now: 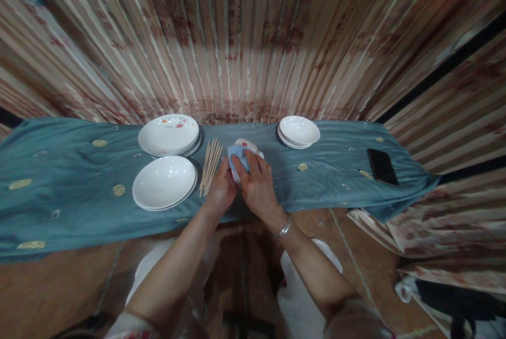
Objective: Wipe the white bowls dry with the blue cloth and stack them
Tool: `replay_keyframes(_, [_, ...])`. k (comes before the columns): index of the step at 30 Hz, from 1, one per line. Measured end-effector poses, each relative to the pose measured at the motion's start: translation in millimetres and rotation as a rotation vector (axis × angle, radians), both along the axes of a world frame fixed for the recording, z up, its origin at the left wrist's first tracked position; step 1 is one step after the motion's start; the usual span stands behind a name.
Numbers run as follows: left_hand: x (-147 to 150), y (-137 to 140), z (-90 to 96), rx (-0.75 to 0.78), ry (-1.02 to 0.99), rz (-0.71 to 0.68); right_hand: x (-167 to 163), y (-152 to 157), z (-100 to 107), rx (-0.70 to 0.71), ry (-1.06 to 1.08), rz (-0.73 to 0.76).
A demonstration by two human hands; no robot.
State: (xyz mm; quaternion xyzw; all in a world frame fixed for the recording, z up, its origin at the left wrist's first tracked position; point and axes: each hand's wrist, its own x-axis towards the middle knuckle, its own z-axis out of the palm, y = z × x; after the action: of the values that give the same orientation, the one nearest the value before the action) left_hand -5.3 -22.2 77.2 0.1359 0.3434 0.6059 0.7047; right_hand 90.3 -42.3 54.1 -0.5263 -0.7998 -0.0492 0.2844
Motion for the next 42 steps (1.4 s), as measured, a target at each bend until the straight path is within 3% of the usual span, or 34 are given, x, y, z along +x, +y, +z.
replay_keyframes(16, [-18, 16, -25.0, -0.063, 0.081, -0.032, 12, -16, -11, -0.009, -0.051, 0.248])
replay_keyframes(25, [-18, 18, -21.7, 0.012, 0.079, -0.004, 39, -13, -13, -0.022, -0.017, 0.15])
replay_keyframes(35, [-19, 17, -23.8, 0.01, 0.087, 0.031, 69, -1, -16, -0.028, 0.417, 0.026])
replay_keyframes(42, [-17, 12, -21.8, 0.083, 0.134, -0.02, 51, 3, -27, -0.095, 0.273, 0.102])
